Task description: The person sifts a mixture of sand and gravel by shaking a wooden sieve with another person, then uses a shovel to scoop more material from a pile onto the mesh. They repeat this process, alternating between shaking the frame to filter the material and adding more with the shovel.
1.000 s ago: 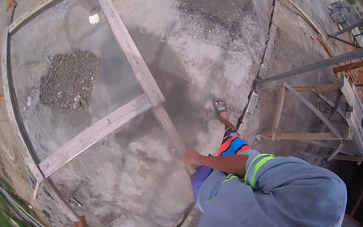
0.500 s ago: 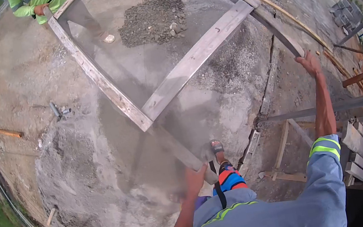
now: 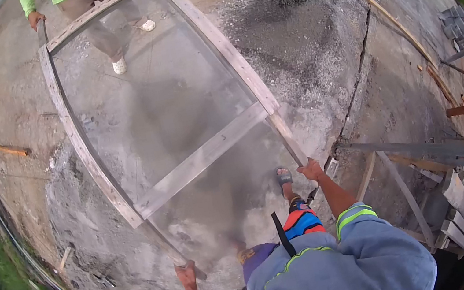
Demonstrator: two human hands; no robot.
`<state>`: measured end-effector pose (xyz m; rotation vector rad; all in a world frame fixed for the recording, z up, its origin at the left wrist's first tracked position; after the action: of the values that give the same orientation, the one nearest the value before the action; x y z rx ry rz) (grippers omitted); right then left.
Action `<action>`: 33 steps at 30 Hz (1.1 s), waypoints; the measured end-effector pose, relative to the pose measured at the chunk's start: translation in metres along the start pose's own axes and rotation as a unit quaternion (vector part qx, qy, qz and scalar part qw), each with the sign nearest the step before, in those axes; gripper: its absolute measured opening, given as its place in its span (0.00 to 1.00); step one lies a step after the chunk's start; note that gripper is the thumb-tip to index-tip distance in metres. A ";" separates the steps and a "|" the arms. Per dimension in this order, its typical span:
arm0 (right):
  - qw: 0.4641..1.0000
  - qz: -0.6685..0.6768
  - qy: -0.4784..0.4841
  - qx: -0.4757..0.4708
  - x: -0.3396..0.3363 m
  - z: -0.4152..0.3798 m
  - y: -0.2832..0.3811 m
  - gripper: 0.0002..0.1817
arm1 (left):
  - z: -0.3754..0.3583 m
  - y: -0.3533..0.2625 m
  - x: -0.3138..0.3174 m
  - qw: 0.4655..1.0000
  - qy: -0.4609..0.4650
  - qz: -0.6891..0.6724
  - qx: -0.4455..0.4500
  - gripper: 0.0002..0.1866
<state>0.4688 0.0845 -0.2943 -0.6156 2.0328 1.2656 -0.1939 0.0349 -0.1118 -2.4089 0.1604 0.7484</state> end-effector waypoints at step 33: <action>0.926 0.274 0.118 0.232 0.598 -0.009 -0.117 0.27 | 0.564 0.376 0.037 0.996 -0.040 0.077 -0.015 0.30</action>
<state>0.1435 -0.0019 -0.8022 0.0427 2.7081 0.9548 -0.5373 0.0611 -0.6965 -2.4114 0.3064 0.9204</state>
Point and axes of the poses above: each hand's wrist, its own z-axis towards the middle knuckle, its own x-axis out of the palm, y = z × x, the point moved 6 cm from there along z, towards the middle knuckle, and after that the axes turned 15 degrees about -x, right-handed, at the moved point
